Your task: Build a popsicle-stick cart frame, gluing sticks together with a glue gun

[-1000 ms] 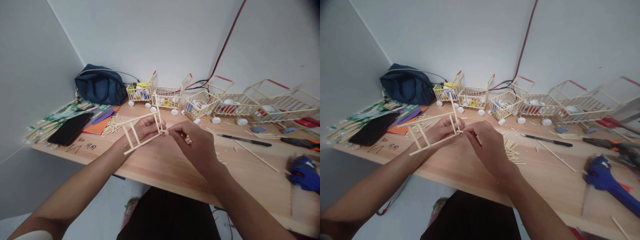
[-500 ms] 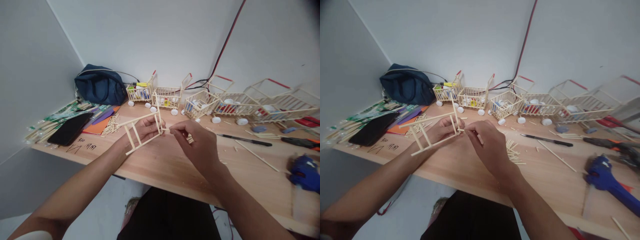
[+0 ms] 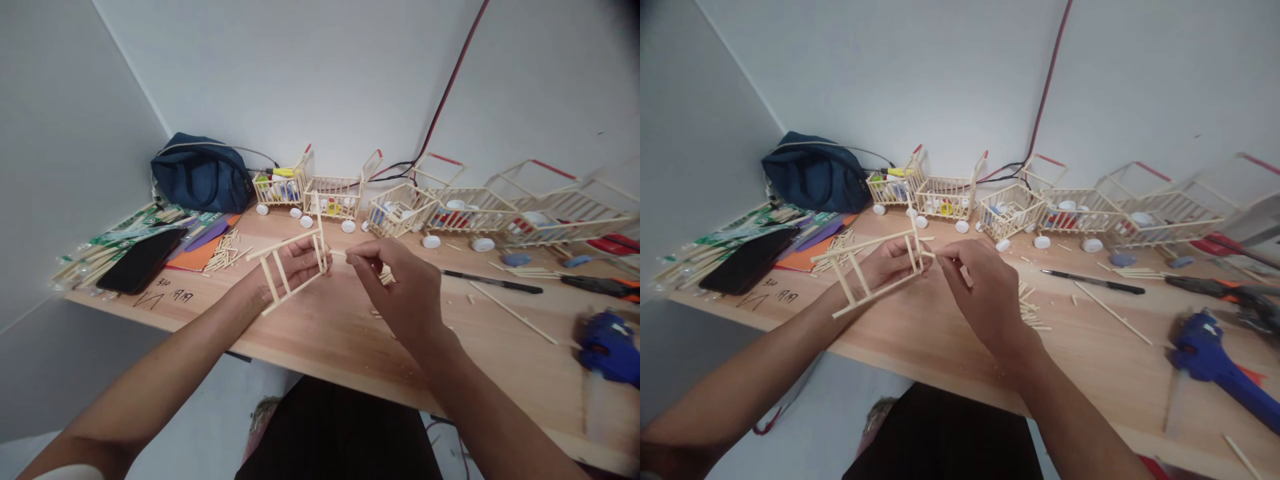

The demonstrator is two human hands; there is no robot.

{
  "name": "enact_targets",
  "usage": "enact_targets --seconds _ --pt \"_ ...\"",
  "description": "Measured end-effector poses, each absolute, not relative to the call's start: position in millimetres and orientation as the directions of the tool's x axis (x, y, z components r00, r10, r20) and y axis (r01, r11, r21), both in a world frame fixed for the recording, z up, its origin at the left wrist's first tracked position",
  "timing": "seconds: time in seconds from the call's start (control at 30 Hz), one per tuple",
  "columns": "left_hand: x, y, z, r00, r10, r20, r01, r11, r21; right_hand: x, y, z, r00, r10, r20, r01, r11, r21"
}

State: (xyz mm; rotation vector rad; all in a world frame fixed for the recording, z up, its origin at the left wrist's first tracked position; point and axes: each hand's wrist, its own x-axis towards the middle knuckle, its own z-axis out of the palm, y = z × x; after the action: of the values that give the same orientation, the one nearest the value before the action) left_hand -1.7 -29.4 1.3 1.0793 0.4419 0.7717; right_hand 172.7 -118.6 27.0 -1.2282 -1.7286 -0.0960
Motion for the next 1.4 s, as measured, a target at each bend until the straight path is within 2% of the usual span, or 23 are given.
enact_targets --seconds 0.17,0.47,0.7,0.9,1.03,1.2,1.3,1.4 --pt "1.1 -33.2 -1.7 0.698 0.715 0.04 -0.314 0.255 0.914 169.6 -116.5 26.4 0.002 0.678 0.735 0.766 0.471 -0.436" --pt "0.0 -30.9 1.8 0.681 0.73 0.047 -0.337 0.256 0.906 175.6 -116.8 25.0 -0.111 0.705 0.701 0.742 0.528 -0.413" --pt "-0.2 -30.4 0.2 0.682 0.73 0.034 -0.324 0.261 0.909 176.9 -116.9 27.2 -0.046 0.714 0.699 0.736 0.497 -0.46" --pt "-2.0 -26.5 -2.8 0.666 0.745 0.047 -0.339 0.245 0.908 177.1 -114.7 22.1 -0.088 0.768 0.634 0.732 0.482 -0.482" --pt "-3.3 -21.4 -2.0 0.596 0.802 0.044 -0.383 0.237 0.893 180.7 -111.7 21.2 -0.013 0.837 0.547 0.667 0.415 -0.619" --pt "-7.0 -17.3 6.1 0.467 0.88 0.088 -0.466 0.16 0.87 184.1 -106.0 20.2 0.1 0.893 0.438 0.432 0.358 -0.828" --pt "-10.3 -16.9 13.9 0.381 0.919 0.1 -0.516 0.121 0.848 185.9 -102.1 18.0 0.119 0.926 0.359 0.342 0.301 -0.89" --pt "-12.5 -16.9 17.4 0.332 0.938 0.099 -0.543 0.104 0.833 191.4 -97.2 11.9 0.158 0.938 0.308 0.347 0.239 -0.907"
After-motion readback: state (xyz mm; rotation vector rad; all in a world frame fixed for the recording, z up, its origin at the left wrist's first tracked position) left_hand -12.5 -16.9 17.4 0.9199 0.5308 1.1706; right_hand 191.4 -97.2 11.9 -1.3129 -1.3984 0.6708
